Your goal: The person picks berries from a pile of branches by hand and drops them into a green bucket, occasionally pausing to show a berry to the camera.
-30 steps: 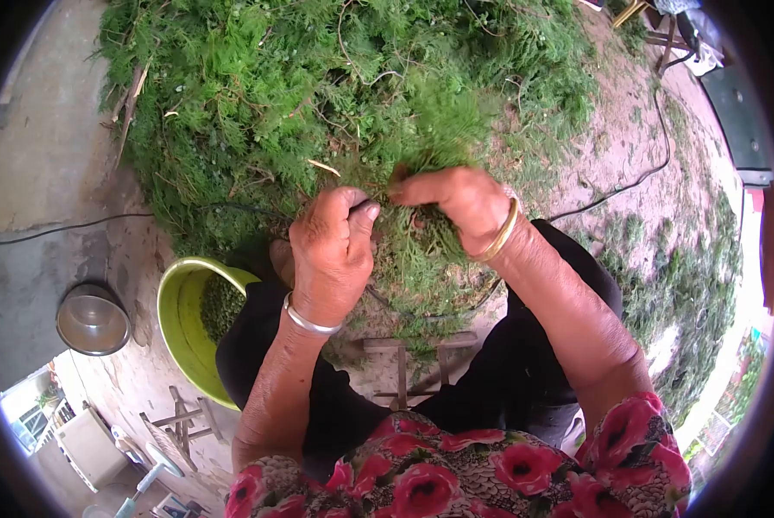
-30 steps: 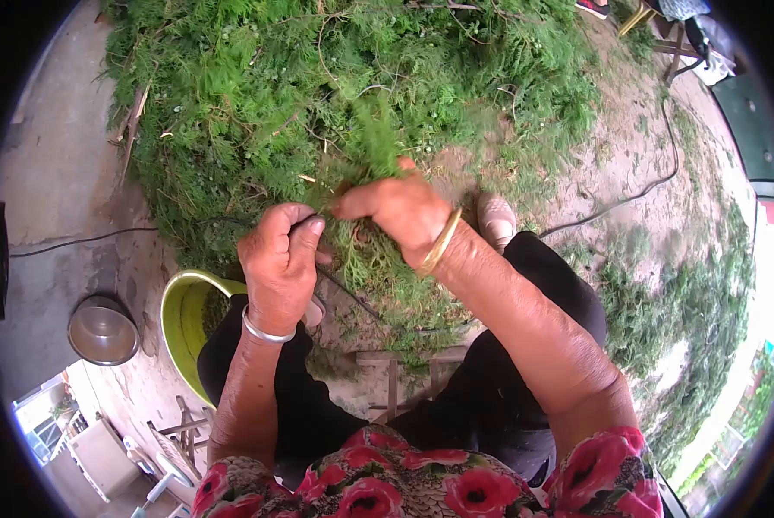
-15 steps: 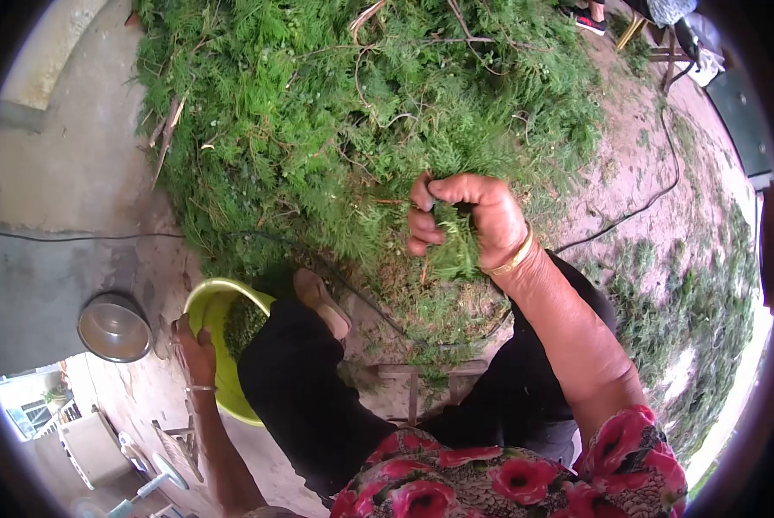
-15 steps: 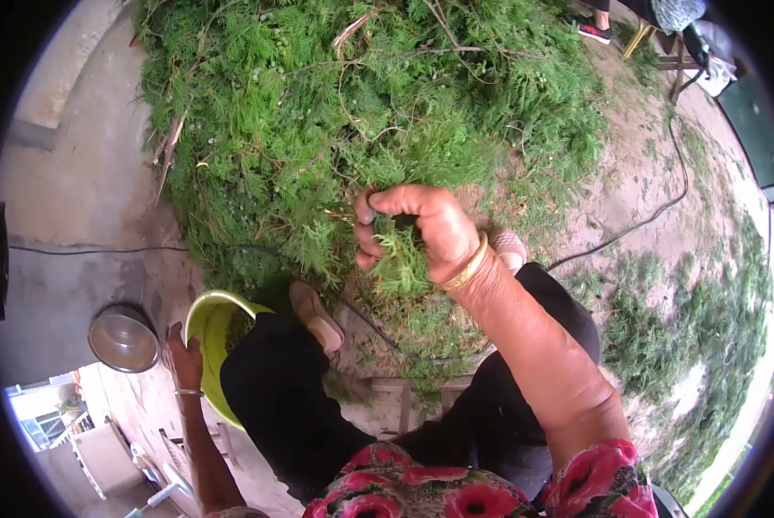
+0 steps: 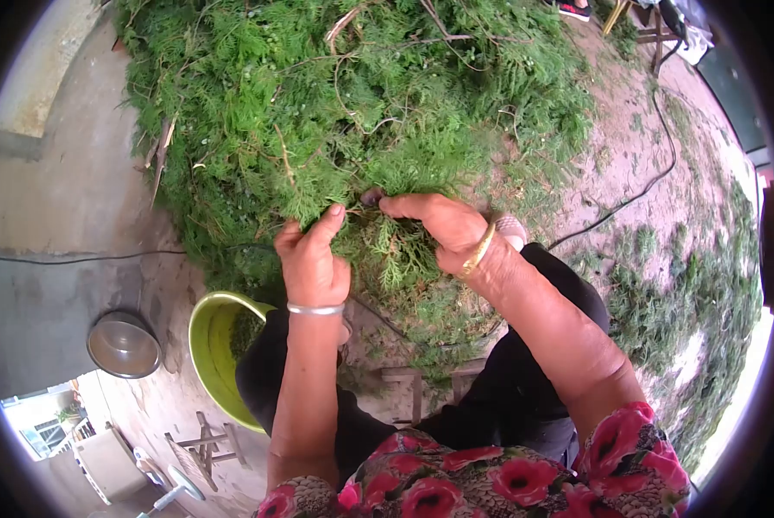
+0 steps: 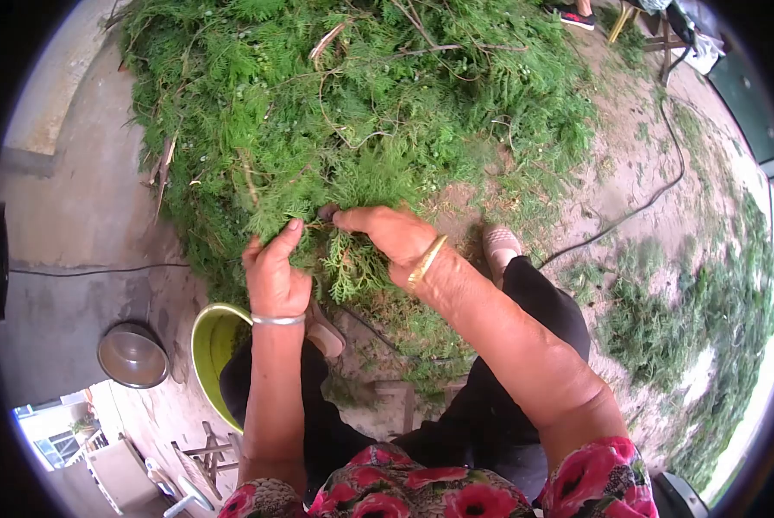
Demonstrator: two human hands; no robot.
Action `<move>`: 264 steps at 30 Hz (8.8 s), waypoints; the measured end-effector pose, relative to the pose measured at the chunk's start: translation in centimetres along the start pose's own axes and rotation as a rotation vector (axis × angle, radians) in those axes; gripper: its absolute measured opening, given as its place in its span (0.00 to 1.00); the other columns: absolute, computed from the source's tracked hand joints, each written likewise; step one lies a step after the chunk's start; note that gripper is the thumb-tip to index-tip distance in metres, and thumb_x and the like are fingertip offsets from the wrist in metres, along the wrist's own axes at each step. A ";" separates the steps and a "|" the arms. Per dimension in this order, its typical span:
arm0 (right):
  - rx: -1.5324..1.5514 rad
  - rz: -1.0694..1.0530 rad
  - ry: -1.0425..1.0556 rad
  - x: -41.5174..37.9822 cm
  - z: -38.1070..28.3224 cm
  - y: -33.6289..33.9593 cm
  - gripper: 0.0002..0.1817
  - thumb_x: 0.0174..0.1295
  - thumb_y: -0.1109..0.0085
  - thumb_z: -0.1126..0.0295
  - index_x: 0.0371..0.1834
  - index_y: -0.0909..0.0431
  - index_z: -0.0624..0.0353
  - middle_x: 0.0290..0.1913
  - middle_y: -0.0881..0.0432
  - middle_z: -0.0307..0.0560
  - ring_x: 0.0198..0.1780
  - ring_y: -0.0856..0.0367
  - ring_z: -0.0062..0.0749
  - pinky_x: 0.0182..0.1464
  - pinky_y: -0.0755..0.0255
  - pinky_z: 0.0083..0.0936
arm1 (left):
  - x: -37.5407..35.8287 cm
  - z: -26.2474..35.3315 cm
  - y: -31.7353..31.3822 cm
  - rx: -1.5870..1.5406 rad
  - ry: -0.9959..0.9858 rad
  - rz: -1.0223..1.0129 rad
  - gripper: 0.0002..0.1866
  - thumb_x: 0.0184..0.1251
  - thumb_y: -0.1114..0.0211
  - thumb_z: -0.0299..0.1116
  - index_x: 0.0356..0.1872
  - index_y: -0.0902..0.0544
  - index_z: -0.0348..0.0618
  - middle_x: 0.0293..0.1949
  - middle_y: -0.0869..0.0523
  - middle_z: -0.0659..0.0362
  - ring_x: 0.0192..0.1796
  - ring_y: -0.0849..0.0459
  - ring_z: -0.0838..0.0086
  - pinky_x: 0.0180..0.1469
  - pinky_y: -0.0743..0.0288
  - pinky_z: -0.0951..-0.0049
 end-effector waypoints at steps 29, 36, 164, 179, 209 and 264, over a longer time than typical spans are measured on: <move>0.077 0.213 0.023 -3.7 -3.2 5.0 0.17 0.63 0.46 0.63 0.45 0.26 0.68 0.43 0.20 0.58 0.49 0.22 0.42 0.52 0.31 0.32 | -13.7 -27.6 14.2 1.176 0.131 -0.917 0.27 0.45 0.32 0.35 0.50 0.24 0.39 0.39 0.18 0.45 0.43 0.19 0.51 0.48 0.25 0.60; 0.102 0.237 -0.007 -4.4 -4.0 5.9 0.22 0.71 0.64 0.62 0.51 0.30 0.72 0.45 0.20 0.64 0.48 0.20 0.45 0.50 0.27 0.33 | 2.5 -29.4 17.5 1.403 -0.120 -0.214 0.05 0.46 0.38 0.24 0.27 0.16 0.38 0.27 0.17 0.45 0.30 0.17 0.55 0.35 0.24 0.60; 0.076 0.226 -0.020 -6.2 -2.4 9.5 0.20 0.67 0.52 0.55 0.37 0.32 0.66 0.21 0.23 0.53 0.22 0.19 0.37 0.32 0.23 0.36 | 6.8 -33.3 12.5 1.029 0.554 -0.670 0.02 0.54 0.38 0.24 0.29 0.20 0.40 0.27 0.18 0.55 0.29 0.19 0.71 0.30 0.22 0.71; 0.100 0.264 0.019 -7.1 -3.2 10.1 0.18 0.70 0.58 0.56 0.40 0.33 0.63 0.24 0.22 0.51 0.32 0.20 0.42 0.35 0.23 0.30 | 6.9 -40.3 6.8 1.470 -0.317 -0.684 0.05 0.44 0.31 0.27 0.24 0.19 0.40 0.23 0.17 0.50 0.25 0.17 0.62 0.31 0.22 0.67; 0.341 0.415 -0.028 -10.7 -4.9 13.9 0.14 0.72 0.62 0.57 0.46 0.34 0.56 0.25 0.28 0.41 0.36 0.23 0.33 0.36 0.29 0.27 | 6.0 -36.7 2.3 0.248 0.815 -0.373 0.03 0.51 0.40 0.18 0.26 0.19 0.36 0.22 0.17 0.55 0.19 0.21 0.76 0.16 0.28 0.80; 0.263 0.246 -0.080 -4.1 -3.5 6.2 0.13 0.65 0.48 0.63 0.40 0.25 0.64 0.32 0.21 0.46 0.40 0.23 0.35 0.41 0.30 0.26 | 9.9 0.9 27.5 1.912 0.327 -0.525 0.28 0.49 0.31 0.37 0.52 0.24 0.35 0.49 0.20 0.42 0.51 0.21 0.52 0.55 0.29 0.61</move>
Point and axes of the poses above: each hand's wrist, its own x-axis towards the middle knuckle, its own y-axis out of the back of the hand, z = x × y, the point moved 1 cm from there along x, towards the middle knuckle
